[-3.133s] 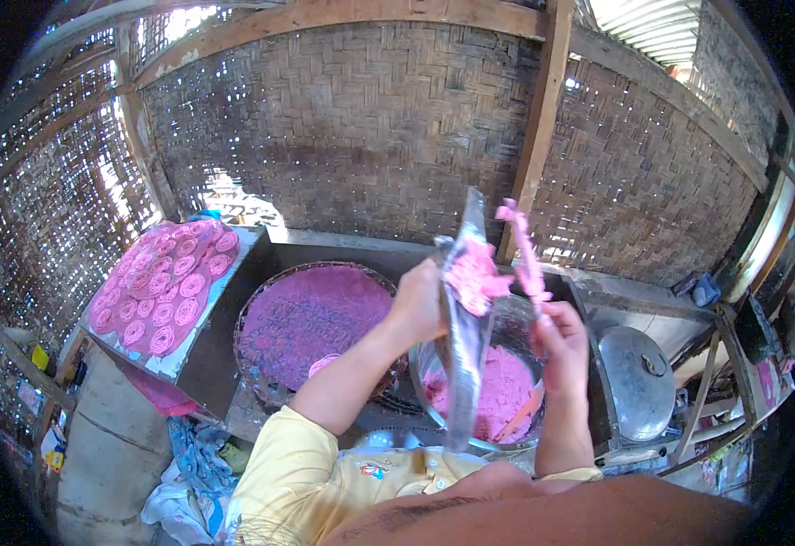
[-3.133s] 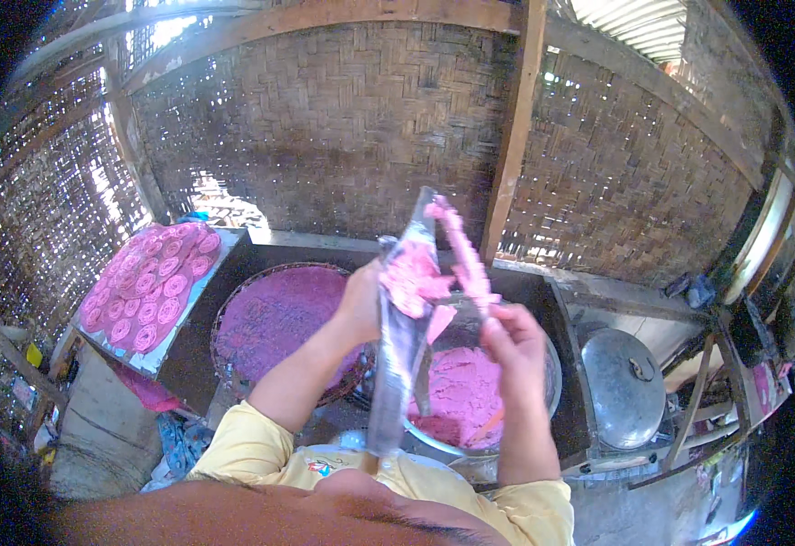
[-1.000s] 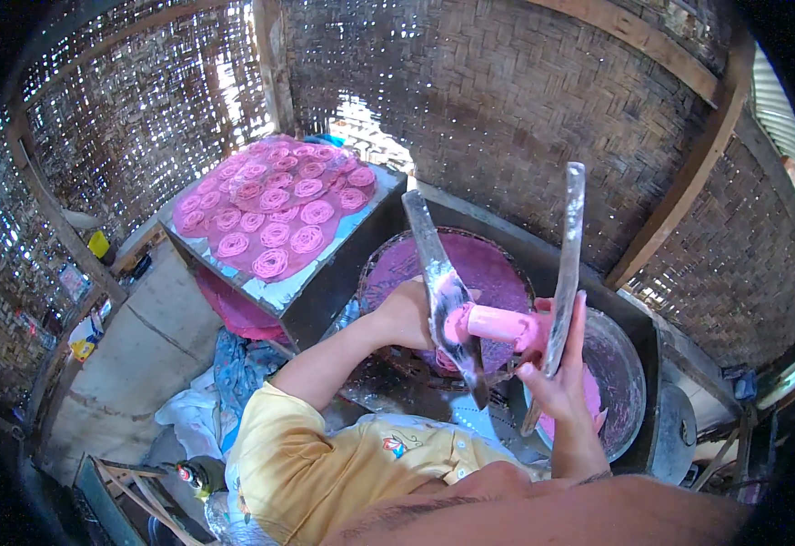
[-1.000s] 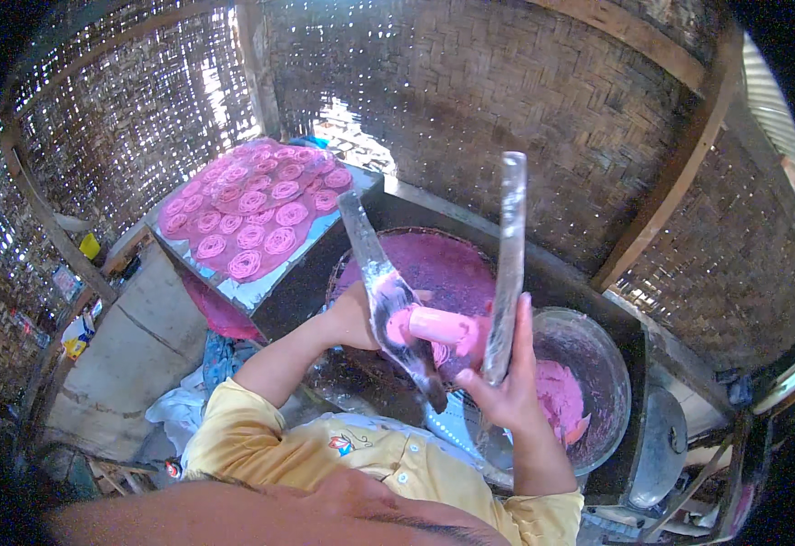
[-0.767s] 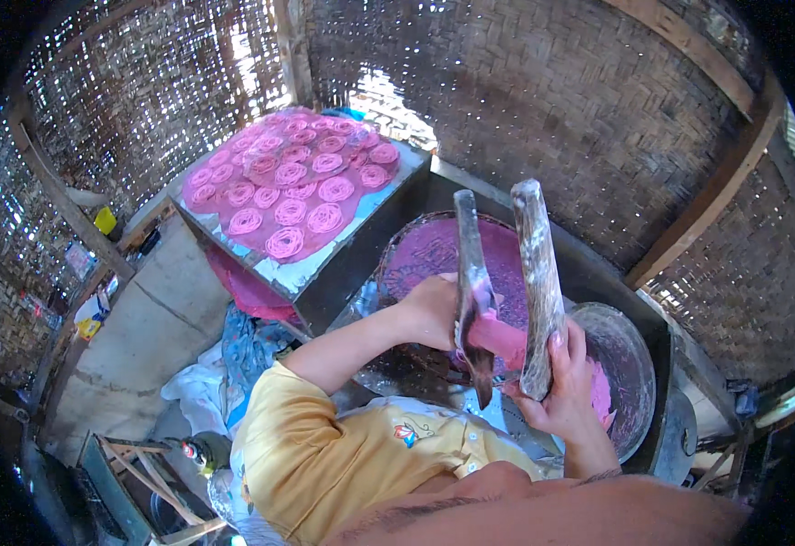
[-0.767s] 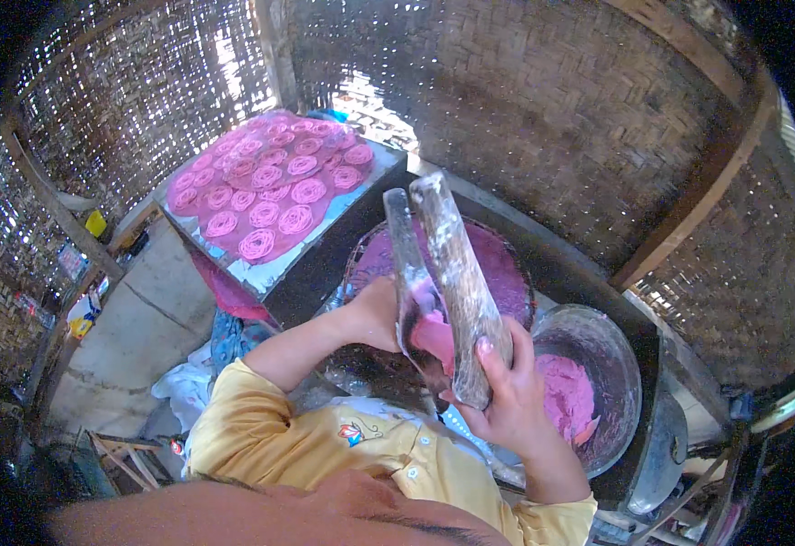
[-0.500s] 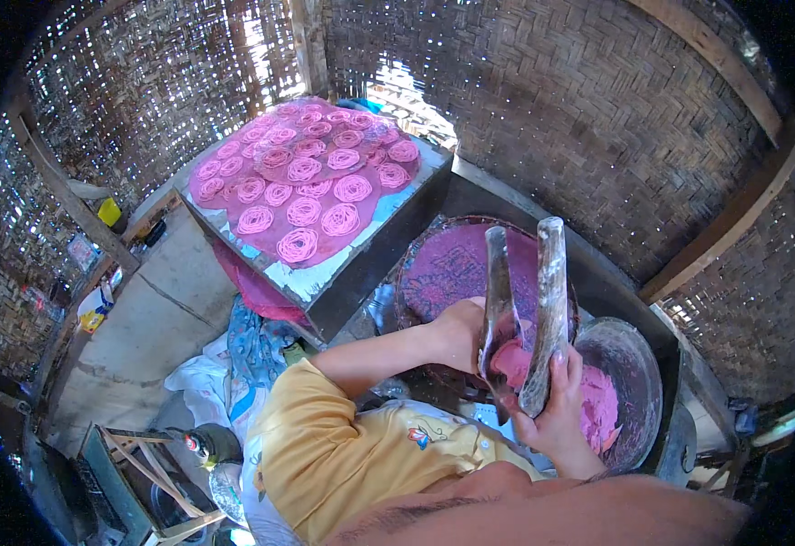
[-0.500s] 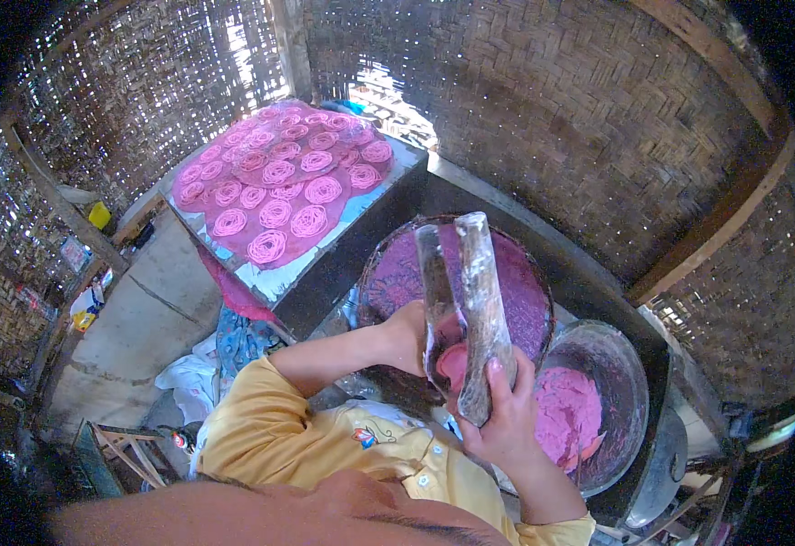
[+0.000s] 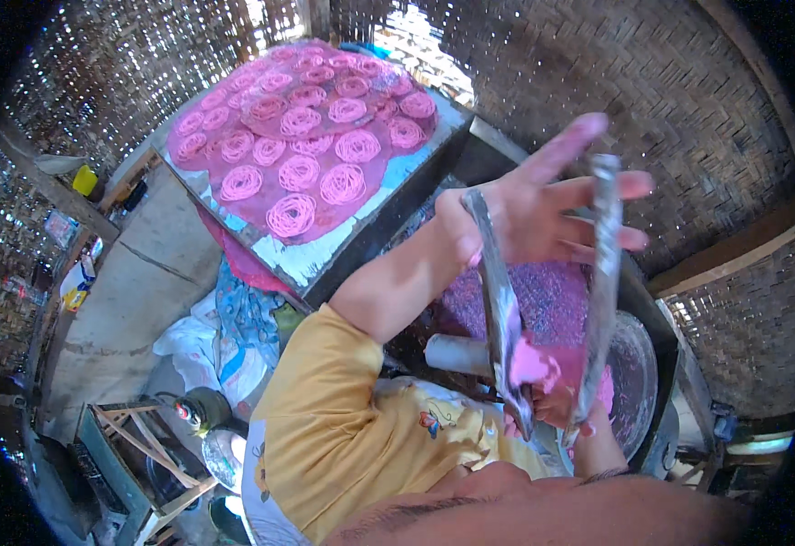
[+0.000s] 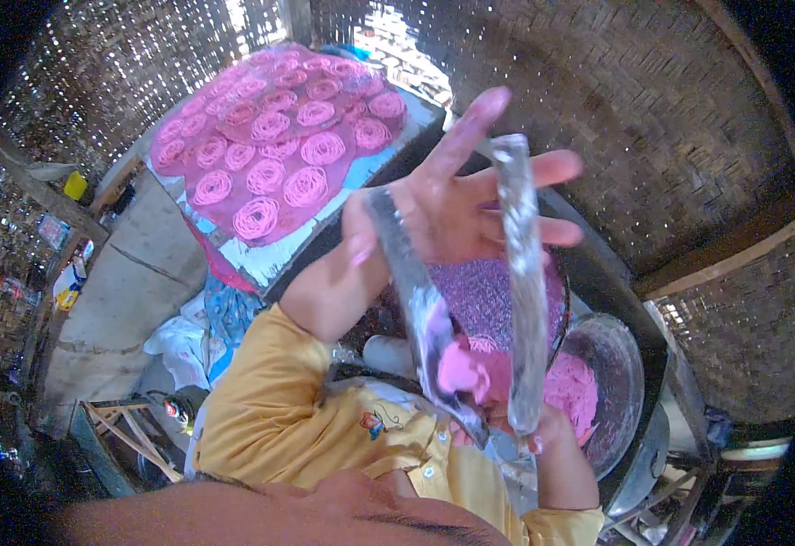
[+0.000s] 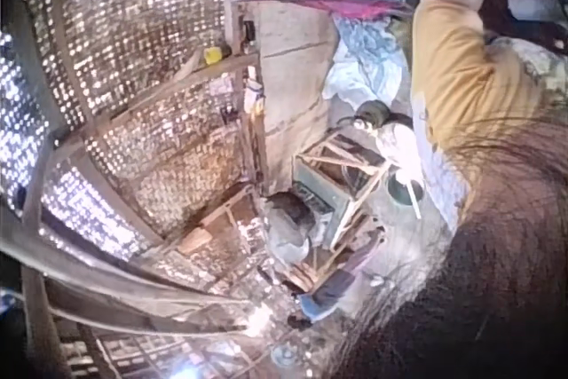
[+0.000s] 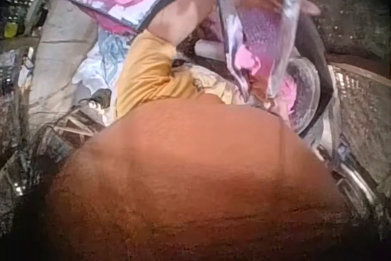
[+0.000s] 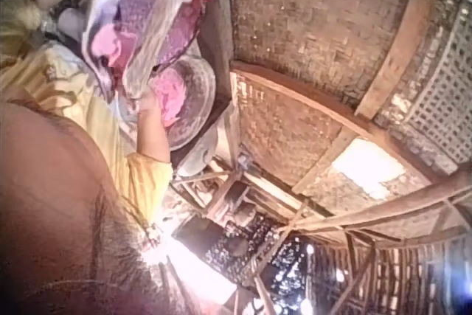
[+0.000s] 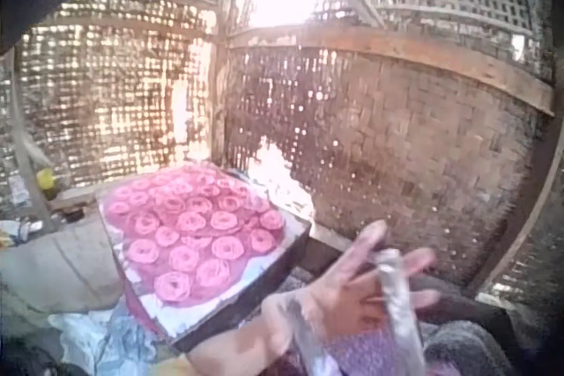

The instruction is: The person prepares pink dough by using a large wooden paddle and an extruder tool. The person uses the paddle to gather the pink dough from a large metal bowl and places it into the hopper of a metal extruder. The person then extrudes the dough into circular, spiral patterns onto circular trays.

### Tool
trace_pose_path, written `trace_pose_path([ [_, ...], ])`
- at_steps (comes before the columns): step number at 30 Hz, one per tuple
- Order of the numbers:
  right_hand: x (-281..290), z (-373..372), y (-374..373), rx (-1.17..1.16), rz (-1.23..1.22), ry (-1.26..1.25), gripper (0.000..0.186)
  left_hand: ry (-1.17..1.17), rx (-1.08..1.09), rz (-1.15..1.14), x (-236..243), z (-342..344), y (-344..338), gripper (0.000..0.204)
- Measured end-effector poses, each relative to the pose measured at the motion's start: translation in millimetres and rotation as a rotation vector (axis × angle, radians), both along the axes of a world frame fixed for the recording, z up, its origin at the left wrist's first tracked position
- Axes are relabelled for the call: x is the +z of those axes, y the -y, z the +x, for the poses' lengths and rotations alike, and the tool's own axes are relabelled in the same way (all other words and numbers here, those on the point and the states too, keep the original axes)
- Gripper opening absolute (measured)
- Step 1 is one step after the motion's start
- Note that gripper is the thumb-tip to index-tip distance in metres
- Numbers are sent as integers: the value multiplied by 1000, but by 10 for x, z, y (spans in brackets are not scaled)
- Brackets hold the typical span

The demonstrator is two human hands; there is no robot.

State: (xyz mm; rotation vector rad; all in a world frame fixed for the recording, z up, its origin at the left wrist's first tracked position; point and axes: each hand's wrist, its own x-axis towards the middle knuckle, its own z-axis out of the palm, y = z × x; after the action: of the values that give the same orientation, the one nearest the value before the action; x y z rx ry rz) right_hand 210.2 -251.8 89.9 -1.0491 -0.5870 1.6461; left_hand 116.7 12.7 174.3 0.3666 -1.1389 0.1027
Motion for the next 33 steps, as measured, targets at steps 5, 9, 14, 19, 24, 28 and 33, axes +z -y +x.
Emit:
trace_pose_path([
  [5,10,264,-68,-32,-127,-39,86,-178,321,135,48,-2,-8,112],
  [9,171,239,-48,-84,-186,-46,84,-407,353,-36,-436,305,-274,90],
  [14,101,341,-227,-31,-211,-41,82,-596,202,-319,-1049,526,-524,36],
  [19,-4,318,-178,-25,-255,123,82,-638,167,-359,-1165,505,-616,45],
  [24,529,126,-179,-93,-251,348,75,-560,243,-368,-1067,339,-315,45],
  [28,636,118,-298,-120,-176,482,65,-413,320,-272,-851,357,-514,45],
  [33,551,56,-202,-4,-154,428,67,-298,220,-322,-764,140,-429,48],
])
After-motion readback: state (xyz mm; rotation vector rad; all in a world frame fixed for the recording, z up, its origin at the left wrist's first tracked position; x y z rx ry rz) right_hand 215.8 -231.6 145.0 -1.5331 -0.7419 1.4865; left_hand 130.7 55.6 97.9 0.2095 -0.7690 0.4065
